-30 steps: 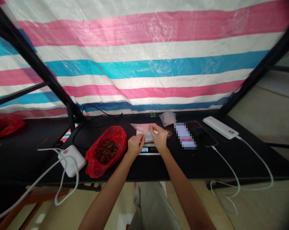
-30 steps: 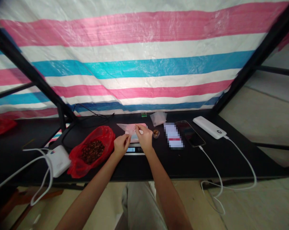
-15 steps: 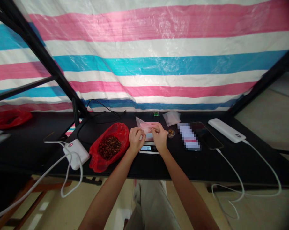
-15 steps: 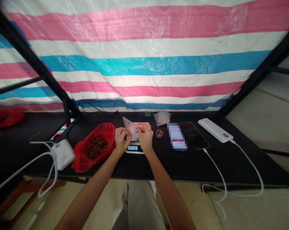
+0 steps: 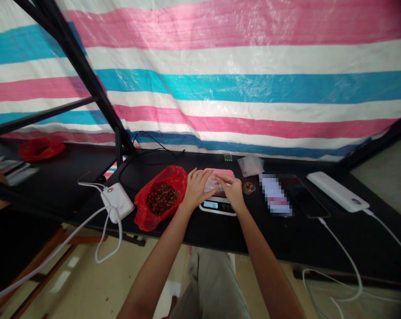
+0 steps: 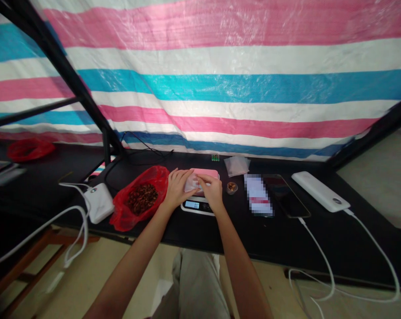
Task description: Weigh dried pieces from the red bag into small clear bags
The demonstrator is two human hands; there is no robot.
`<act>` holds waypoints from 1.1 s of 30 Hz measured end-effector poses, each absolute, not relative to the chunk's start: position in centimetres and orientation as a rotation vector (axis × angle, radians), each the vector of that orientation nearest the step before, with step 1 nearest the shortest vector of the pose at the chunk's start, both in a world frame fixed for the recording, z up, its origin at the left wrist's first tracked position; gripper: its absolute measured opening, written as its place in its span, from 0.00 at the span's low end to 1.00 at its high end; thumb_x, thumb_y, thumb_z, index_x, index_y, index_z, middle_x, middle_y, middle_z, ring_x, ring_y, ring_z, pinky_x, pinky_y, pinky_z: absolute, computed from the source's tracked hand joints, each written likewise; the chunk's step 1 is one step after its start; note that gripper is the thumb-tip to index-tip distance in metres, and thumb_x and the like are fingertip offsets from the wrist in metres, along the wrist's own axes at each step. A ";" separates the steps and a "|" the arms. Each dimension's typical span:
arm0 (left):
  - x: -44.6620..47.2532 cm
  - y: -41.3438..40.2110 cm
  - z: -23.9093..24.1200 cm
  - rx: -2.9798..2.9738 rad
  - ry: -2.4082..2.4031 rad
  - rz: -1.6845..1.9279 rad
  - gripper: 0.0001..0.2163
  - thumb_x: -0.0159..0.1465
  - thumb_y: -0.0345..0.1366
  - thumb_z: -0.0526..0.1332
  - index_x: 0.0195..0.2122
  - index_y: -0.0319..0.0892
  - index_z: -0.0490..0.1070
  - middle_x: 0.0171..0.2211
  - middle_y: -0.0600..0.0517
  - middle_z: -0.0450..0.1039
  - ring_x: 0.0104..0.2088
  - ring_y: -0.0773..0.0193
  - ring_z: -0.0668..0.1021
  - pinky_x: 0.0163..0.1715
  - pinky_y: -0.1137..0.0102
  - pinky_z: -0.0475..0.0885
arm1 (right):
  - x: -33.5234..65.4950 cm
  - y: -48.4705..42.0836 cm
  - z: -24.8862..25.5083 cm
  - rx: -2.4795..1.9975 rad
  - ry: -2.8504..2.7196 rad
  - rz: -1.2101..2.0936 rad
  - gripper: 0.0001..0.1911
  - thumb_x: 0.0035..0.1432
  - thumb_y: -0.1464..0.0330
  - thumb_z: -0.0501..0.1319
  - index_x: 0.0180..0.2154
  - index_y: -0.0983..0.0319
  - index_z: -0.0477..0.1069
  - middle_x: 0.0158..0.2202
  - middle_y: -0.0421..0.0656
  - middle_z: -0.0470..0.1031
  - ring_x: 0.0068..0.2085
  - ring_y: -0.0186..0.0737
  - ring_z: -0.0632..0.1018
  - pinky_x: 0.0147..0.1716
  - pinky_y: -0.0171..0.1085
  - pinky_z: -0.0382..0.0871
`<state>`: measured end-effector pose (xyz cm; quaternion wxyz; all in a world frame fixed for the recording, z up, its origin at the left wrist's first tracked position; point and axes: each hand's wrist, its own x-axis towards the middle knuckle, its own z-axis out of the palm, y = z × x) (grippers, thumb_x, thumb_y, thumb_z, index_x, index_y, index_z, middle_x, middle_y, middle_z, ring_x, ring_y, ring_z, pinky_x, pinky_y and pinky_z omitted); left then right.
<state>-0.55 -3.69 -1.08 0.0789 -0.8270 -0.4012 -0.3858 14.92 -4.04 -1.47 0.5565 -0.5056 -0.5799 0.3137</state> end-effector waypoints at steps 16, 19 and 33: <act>-0.7 -3.2 -1.3 -2.577 -1.359 -1.145 0.22 0.59 0.45 0.59 0.53 0.44 0.64 0.45 0.48 0.70 0.47 0.58 0.68 0.49 0.61 0.58 | 14.0 -5.2 0.0 -1.295 -1.822 0.224 0.08 0.56 0.63 0.58 0.32 0.57 0.75 0.31 0.39 0.77 0.36 0.41 0.74 0.39 0.41 0.59; -0.7 -3.2 -1.2 -2.614 -1.354 -1.184 0.24 0.56 0.47 0.62 0.52 0.45 0.65 0.45 0.48 0.69 0.47 0.57 0.68 0.49 0.61 0.59 | 14.3 -4.9 -0.3 -1.258 -1.760 0.292 0.11 0.56 0.62 0.57 0.29 0.58 0.75 0.29 0.40 0.77 0.32 0.40 0.73 0.37 0.41 0.62; -0.9 -3.3 -1.1 -2.659 -1.349 -1.181 0.22 0.58 0.49 0.59 0.50 0.43 0.66 0.44 0.48 0.71 0.45 0.58 0.69 0.46 0.63 0.61 | 14.4 -4.6 -0.9 -1.206 -1.621 0.449 0.11 0.55 0.61 0.57 0.29 0.60 0.73 0.29 0.41 0.75 0.34 0.41 0.73 0.38 0.41 0.65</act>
